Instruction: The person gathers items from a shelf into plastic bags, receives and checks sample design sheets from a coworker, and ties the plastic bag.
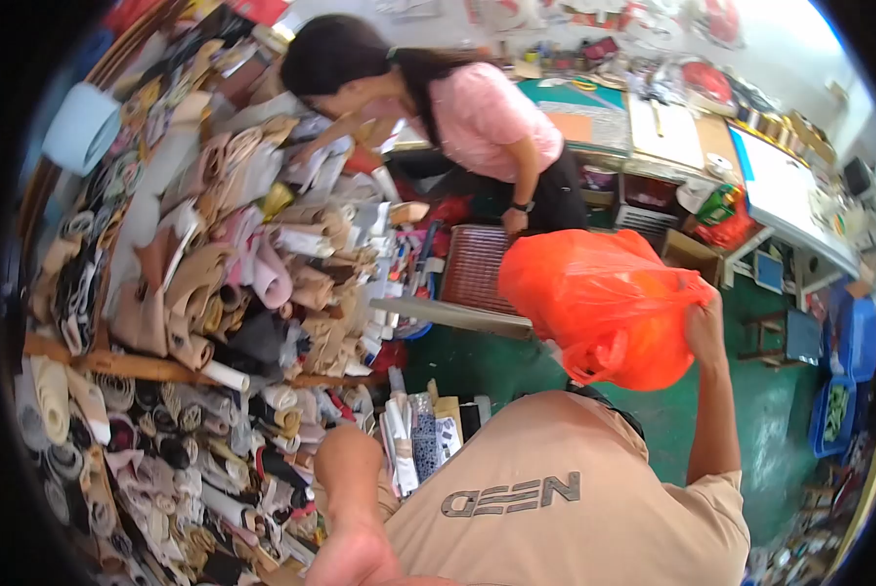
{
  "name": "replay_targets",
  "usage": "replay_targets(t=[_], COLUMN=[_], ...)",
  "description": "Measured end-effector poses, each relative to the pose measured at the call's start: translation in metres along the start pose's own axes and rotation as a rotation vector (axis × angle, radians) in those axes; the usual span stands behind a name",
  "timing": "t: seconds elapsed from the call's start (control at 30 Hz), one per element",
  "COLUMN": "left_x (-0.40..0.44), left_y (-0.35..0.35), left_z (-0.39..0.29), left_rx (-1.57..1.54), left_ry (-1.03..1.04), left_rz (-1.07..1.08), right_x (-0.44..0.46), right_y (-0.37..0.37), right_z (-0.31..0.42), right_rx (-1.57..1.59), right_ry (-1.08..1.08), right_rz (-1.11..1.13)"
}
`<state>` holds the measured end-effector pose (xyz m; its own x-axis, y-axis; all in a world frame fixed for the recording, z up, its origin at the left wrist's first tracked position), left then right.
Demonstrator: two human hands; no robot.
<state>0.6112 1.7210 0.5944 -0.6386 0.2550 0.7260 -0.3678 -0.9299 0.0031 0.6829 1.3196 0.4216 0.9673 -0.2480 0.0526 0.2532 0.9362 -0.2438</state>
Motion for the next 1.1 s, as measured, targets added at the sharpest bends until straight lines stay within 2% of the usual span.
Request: replay_targets(t=[0.23,0.4,0.5,0.6,0.8,1.1], left_x=[-0.012,-0.007,-0.013,-0.013,-0.001,0.010], left_y=[0.018,0.030,0.038,0.042,0.050,0.064], left_z=[0.001,-0.010,-0.008,-0.003,-0.003,-0.013], left_rx=[-0.161,-0.196,0.078,0.236,0.187,0.170], left_ry=[-0.026,0.057,0.133,0.158,0.070,0.025], left_rz=[-0.122,-0.155,-0.039,-0.099,0.045,0.107], right_x=[-0.010,-0.021,-0.027,-0.031,-0.028,-0.018], right_y=[-0.027,-0.041,-0.047,-0.051,-0.044,-0.031], right_z=[-0.024,-0.032,-0.036,-0.044,-0.051,-0.042], right_rx=[-0.010,0.011,-0.001,-0.088,0.014,0.030], right_ry=[-0.009,-0.017,0.006,-0.002,0.000,-0.017], right_rz=[-0.047,-0.099,-0.111,-0.094,-0.039,0.018])
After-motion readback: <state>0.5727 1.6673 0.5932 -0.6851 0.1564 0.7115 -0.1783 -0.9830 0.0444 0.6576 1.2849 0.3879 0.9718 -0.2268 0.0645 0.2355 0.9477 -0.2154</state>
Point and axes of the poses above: each hand's wrist, its own x-axis towards the middle knuckle, its own y-axis out of the palm, z = x × y, the point moved 3 cm from there along x, towards the middle knuckle, and after that the axes turned 12 degrees about z, right-handed, at the moved point
